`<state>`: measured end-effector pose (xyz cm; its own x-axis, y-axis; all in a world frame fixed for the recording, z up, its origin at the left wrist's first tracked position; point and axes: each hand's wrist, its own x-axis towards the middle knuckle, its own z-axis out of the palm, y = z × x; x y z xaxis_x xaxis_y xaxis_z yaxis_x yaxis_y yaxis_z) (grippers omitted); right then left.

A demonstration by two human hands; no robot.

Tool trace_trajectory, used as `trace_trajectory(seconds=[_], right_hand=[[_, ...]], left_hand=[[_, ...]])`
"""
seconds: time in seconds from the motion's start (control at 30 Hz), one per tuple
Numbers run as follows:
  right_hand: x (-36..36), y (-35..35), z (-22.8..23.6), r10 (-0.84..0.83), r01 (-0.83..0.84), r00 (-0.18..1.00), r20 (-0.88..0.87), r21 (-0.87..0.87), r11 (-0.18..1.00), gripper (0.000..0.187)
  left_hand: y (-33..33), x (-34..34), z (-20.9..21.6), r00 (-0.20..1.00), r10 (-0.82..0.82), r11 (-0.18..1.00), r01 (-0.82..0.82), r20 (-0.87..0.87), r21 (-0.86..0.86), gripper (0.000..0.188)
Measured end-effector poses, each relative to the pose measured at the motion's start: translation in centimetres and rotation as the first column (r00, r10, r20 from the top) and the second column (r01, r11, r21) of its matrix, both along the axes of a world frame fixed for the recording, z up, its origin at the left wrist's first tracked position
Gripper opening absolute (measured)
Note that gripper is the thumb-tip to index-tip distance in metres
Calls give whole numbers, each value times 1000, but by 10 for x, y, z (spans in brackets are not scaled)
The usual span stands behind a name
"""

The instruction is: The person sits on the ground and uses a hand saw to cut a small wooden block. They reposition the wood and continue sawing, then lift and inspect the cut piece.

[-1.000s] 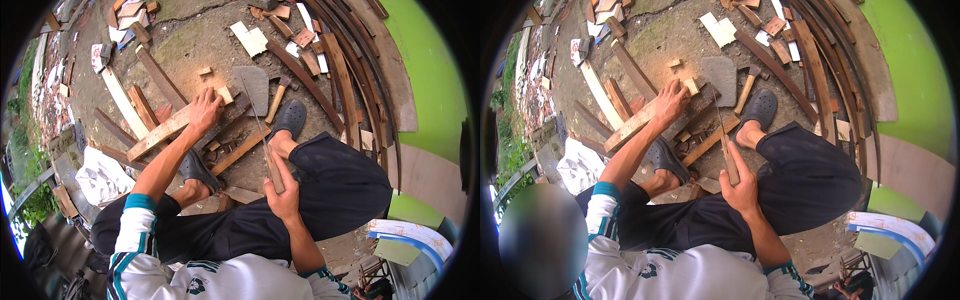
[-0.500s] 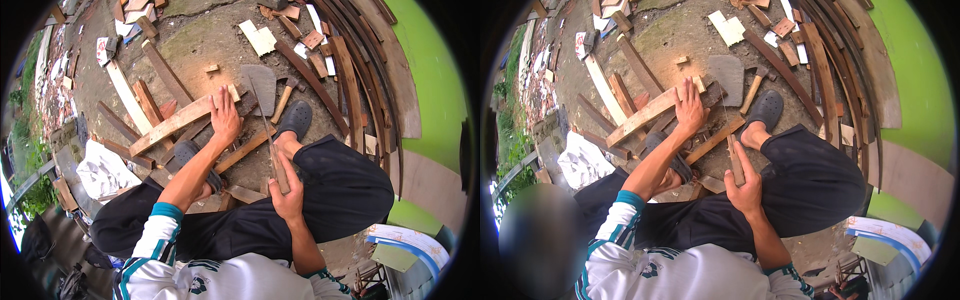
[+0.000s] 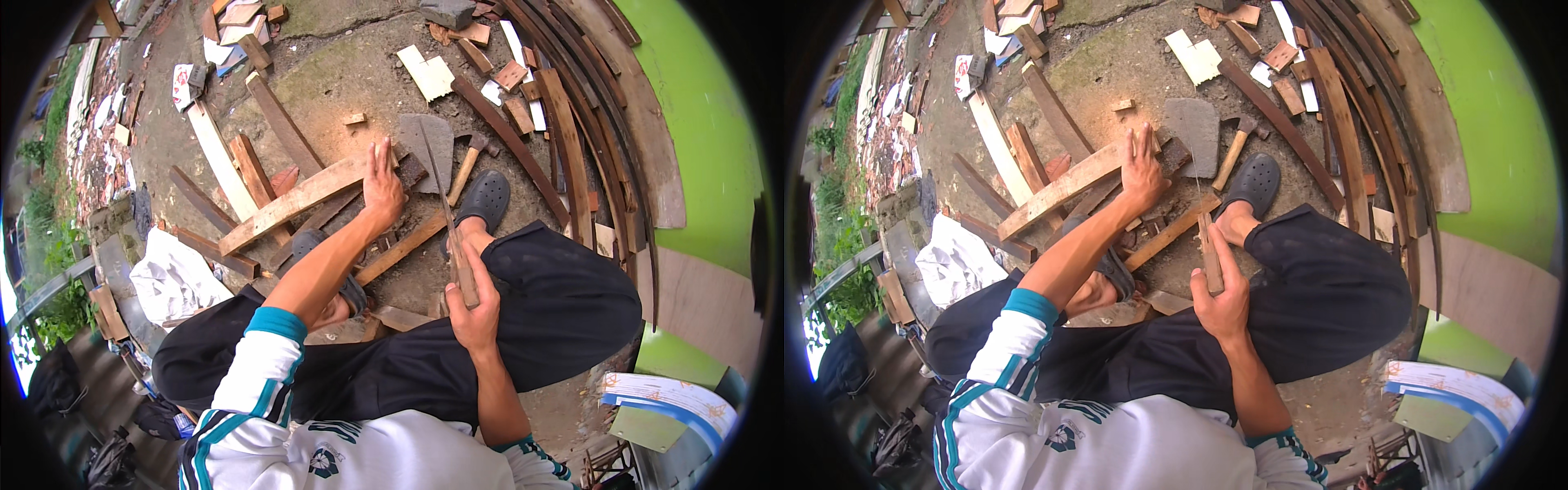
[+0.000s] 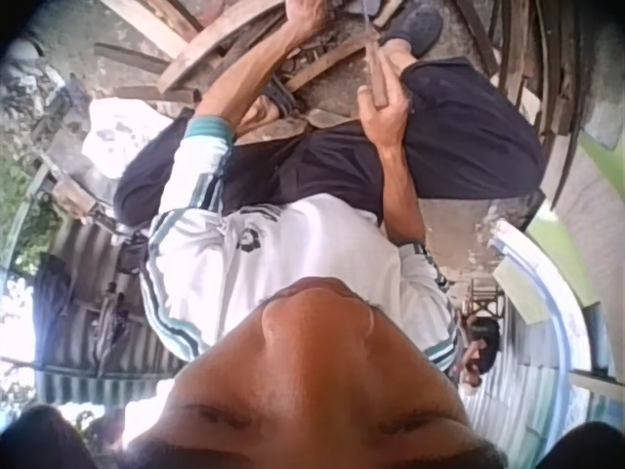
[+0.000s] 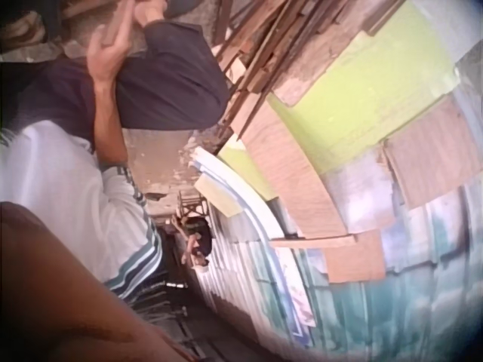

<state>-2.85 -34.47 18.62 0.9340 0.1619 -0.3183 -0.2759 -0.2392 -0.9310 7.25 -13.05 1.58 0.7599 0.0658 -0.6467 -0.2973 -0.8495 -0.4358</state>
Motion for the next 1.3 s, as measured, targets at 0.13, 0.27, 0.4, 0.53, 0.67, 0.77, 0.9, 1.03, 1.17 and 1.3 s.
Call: trace_trajectory(seconds=[0.13, 0.27, 0.4, 0.53, 0.67, 0.77, 0.9, 1.03, 1.17, 1.3], right_hand=[[-2, -1, -1, -17, 16, 998, 67, 5, 1000, 63], [-5, -1, 5, -32, 32, 999, 16, 32, 999, 62], [-9, 0, 3, 21, -21, 993, 113, -3, 1000, 64], [-12, 5, 6, 57, -50, 990, 132, -56, 997, 64], [-14, 14, 10, 133, -131, 988, 79, -22, 991, 66], [-15, 32, 5, 158, -158, 987, 5, -18, 987, 65], [-13, 62, -31, 190, -188, 979, 79, -41, 981, 65], [-4, 82, -73, 258, -256, 966, 3, -117, 960, 65], [-18, 82, -111, 218, -215, 974, 55, -51, 975, 63], [-41, 69, -118, 146, -152, 980, 137, 34, 988, 59]], left_hand=[[-19, 3, 33, 958, 238, 872, -282, -157, -399, 62], [13, 13, 25, 884, 436, 788, -286, 167, -545, 80], [14, -20, -3, 908, 361, 896, -273, 215, -351, 110], [15, -32, 9, 907, 323, 762, -80, 271, -642, 61], [66, -40, 8, 810, 456, 715, -86, 368, -694, 76], [108, -42, -1, 792, 562, 730, -341, 238, -592, 113], [125, -44, -15, 797, 598, 686, -451, 89, -571, 120], [119, -38, -31, 763, 622, 695, -434, 176, -574, 114], [133, -26, -31, 811, 561, 678, -337, 164, -653, 104], [132, -28, -28, 802, 576, 633, -314, 159, -708, 98]])
